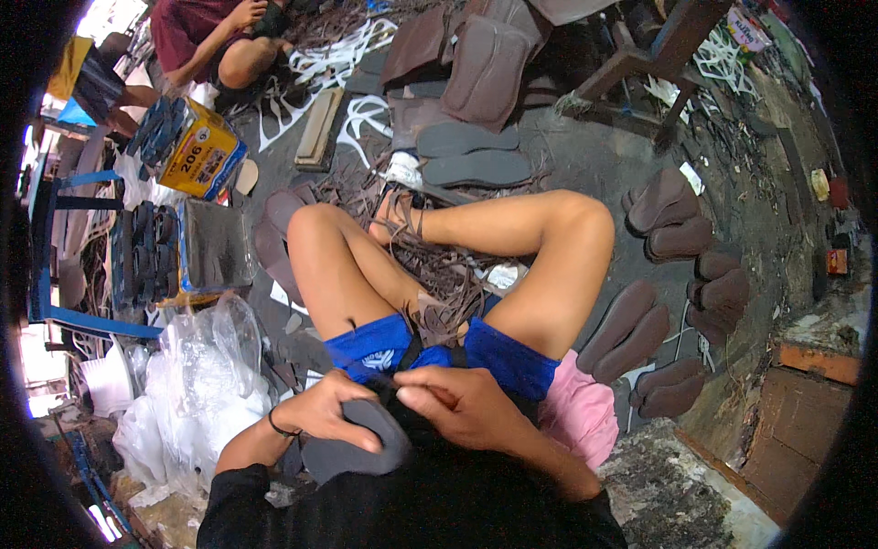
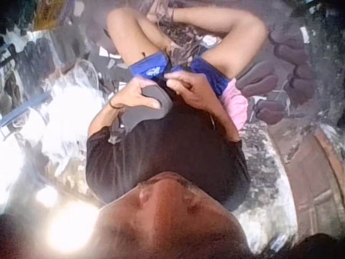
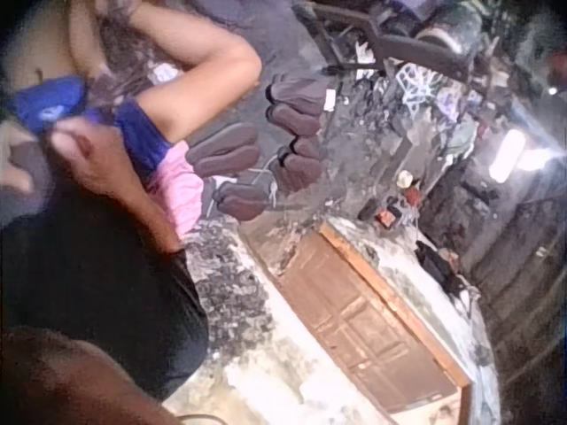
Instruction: The person sits on the floor and uses a knife to trim the edges of gray shoe soles and straps. They repeatedly cut along the edges, flip the pieces, and place trimmed parts aside.
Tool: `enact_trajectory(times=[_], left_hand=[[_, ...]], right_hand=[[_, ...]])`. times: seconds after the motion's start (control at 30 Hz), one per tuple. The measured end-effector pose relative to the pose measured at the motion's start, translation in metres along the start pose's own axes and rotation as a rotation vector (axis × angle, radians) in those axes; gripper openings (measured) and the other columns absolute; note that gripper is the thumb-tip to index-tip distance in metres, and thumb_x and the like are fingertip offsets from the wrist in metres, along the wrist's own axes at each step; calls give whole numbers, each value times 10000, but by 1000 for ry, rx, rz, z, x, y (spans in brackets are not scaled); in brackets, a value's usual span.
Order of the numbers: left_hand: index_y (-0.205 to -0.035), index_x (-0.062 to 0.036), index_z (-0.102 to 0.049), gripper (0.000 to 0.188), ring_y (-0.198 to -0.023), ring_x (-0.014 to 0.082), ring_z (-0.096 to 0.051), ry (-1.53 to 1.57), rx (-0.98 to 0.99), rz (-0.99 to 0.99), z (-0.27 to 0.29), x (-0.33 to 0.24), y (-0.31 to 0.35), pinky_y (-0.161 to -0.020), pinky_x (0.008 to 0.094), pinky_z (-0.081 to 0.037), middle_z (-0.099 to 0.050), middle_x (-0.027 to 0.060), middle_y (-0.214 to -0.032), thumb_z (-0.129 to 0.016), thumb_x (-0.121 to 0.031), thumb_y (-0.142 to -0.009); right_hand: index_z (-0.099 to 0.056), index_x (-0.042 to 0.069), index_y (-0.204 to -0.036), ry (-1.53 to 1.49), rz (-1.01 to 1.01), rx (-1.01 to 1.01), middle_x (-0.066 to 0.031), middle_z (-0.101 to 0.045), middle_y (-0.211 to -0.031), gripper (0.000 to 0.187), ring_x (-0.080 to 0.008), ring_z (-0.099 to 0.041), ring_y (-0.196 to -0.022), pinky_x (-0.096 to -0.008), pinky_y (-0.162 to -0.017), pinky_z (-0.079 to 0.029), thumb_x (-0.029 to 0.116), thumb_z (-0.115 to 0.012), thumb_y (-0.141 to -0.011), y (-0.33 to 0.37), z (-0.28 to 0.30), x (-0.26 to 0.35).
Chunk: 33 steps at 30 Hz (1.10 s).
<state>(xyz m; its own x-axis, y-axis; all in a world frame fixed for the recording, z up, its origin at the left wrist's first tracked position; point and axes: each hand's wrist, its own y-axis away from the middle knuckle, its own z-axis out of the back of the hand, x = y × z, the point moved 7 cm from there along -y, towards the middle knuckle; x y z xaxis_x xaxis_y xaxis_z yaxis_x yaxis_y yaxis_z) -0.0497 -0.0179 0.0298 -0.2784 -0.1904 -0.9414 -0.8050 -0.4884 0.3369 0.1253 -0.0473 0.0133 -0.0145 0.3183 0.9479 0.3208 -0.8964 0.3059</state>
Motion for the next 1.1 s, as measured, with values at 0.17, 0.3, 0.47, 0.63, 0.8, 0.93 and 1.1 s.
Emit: enact_trajectory(times=[0.17, 0.3, 0.47, 0.63, 0.8, 0.93, 1.1], left_hand=[[-821, -32, -527, 495, -611, 230, -611, 997, 33, -1150, 126, -28, -16, -578, 364, -513, -595, 111, -733, -347, -419, -1073], [-870, -54, -515, 436, -748, 208, -601, 1083, 261, -1465, 150, -67, -74, -681, 325, -493, -570, 85, -786, -354, -405, -1073], [-1333, 15, -551, 541, -1082, 271, -621, 800, -741, -591, 183, -4, -135, -935, 370, -507, -647, 177, -1184, -410, -430, -1060], [-1360, -42, -554, 535, -1271, 370, -536, -634, -677, -331, 166, 53, -220, -1108, 401, -400, -586, 202, -1351, -664, -121, -842], [-1304, -29, -591, 568, -1260, 393, -532, -995, -325, -172, 156, 120, -265, -1084, 435, -418, -590, 225, -1331, -680, -56, -744], [-1102, 3, -696, 283, -1082, 391, -627, -827, -316, -135, 155, 105, -273, -964, 437, -481, -695, 209, -1091, -656, 4, -822], [-1089, 0, -689, 267, -1032, 403, -619, -958, -359, -396, 158, 93, -266, -927, 441, -482, -689, 210, -1052, -632, 11, -828]], right_hand=[[-644, 49, -1256, -365, -238, 64, -16, -717, -926, 390, -28, -512, -598, -206, -528, -428, 286, -700, -951, -32, -19, -25], [-631, 12, -1000, -558, -280, 203, -30, -648, -754, 237, -81, -535, -532, -237, -498, -456, 195, -743, -901, -42, -43, -38], [-607, 14, -986, -474, -136, -316, 1, -587, -647, 288, -80, -545, -510, -234, -463, -436, 223, -774, -881, -29, 34, -34], [-561, 62, -962, -547, -67, -720, 8, -513, -616, 279, -100, -505, -488, -265, -455, -431, 256, -750, -893, 13, 116, -48], [-553, 129, -909, -666, 12, -1207, 26, -494, -637, 277, -97, -487, -495, -269, -450, -435, 301, -768, -886, 80, 193, -71], [-565, 142, -881, -760, 186, -1575, 17, -523, -635, 335, -119, -494, -451, -273, -408, -446, 351, -822, -831, 159, 265, -112], [-579, 83, -862, -781, 461, -1786, -25, -554, -689, 404, -144, -513, -499, -297, -441, -464, 403, -823, -820, 222, 365, -107]])
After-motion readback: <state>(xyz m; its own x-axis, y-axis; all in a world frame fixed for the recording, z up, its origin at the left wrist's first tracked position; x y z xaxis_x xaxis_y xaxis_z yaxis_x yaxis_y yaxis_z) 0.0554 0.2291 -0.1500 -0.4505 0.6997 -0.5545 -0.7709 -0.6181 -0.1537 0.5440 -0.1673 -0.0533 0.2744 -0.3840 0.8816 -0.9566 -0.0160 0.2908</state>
